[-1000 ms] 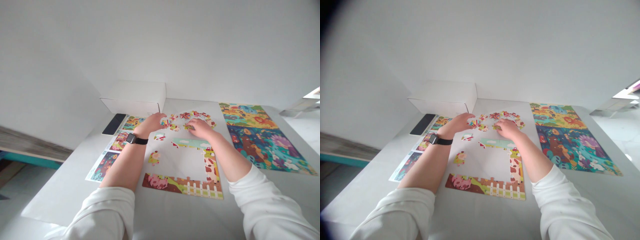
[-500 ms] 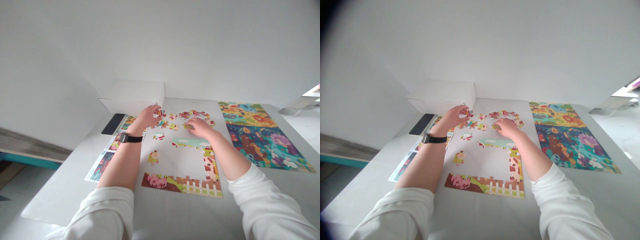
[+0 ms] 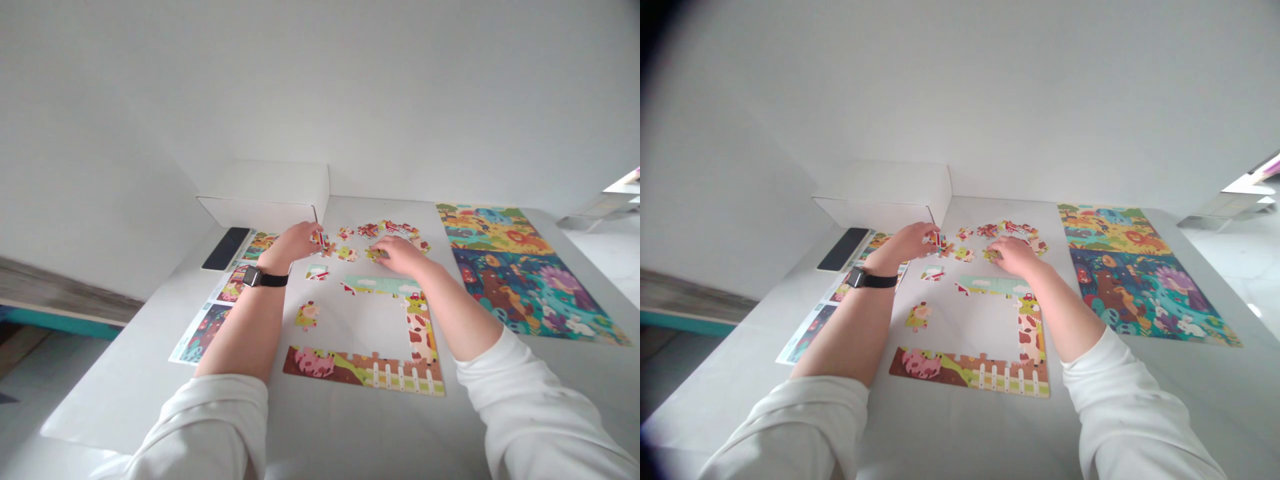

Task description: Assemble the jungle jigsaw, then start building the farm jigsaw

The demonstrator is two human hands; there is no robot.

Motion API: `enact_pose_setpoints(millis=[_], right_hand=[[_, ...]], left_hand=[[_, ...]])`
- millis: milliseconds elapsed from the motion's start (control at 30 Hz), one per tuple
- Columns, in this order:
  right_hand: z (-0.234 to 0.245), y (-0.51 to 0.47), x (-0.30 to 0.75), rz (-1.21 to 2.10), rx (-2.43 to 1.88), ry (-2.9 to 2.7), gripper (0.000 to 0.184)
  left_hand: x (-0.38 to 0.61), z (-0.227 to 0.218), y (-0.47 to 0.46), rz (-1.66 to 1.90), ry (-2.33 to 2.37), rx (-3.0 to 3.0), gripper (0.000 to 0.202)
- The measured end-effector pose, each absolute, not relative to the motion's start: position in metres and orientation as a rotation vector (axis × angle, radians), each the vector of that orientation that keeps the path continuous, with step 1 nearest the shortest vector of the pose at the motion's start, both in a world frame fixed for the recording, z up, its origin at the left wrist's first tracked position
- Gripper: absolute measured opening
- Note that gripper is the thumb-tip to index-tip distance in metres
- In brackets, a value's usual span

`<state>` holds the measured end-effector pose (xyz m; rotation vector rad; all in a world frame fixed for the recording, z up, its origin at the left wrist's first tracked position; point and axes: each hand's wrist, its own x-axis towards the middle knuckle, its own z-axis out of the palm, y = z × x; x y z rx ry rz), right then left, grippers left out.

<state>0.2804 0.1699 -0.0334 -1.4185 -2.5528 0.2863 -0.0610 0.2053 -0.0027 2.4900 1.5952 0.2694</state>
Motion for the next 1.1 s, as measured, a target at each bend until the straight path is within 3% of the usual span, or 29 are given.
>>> enact_pose_setpoints(millis=[267, 533, 900, 1100], right_hand=[[-0.036, 0.165, 0.266, 0.38, -1.32, -2.443, 0.034], [-0.019, 0.212, 0.271, 0.261, -1.568, -2.221, 0.041], [-0.031, 0.229, 0.266, 0.227, -1.631, -2.429, 0.04], [-0.025, 0.216, 0.279, 0.336, -1.429, -2.357, 0.048]], left_hand=[[-0.043, -0.006, 0.202, 0.391, 1.496, 2.533, 0.041], [-0.006, -0.013, 0.187, 0.308, 1.204, 2.64, 0.034], [-0.012, -0.014, 0.188, 0.394, 1.265, 2.63, 0.032], [-0.005, -0.016, 0.187, 0.575, 1.279, 2.459, 0.03]])
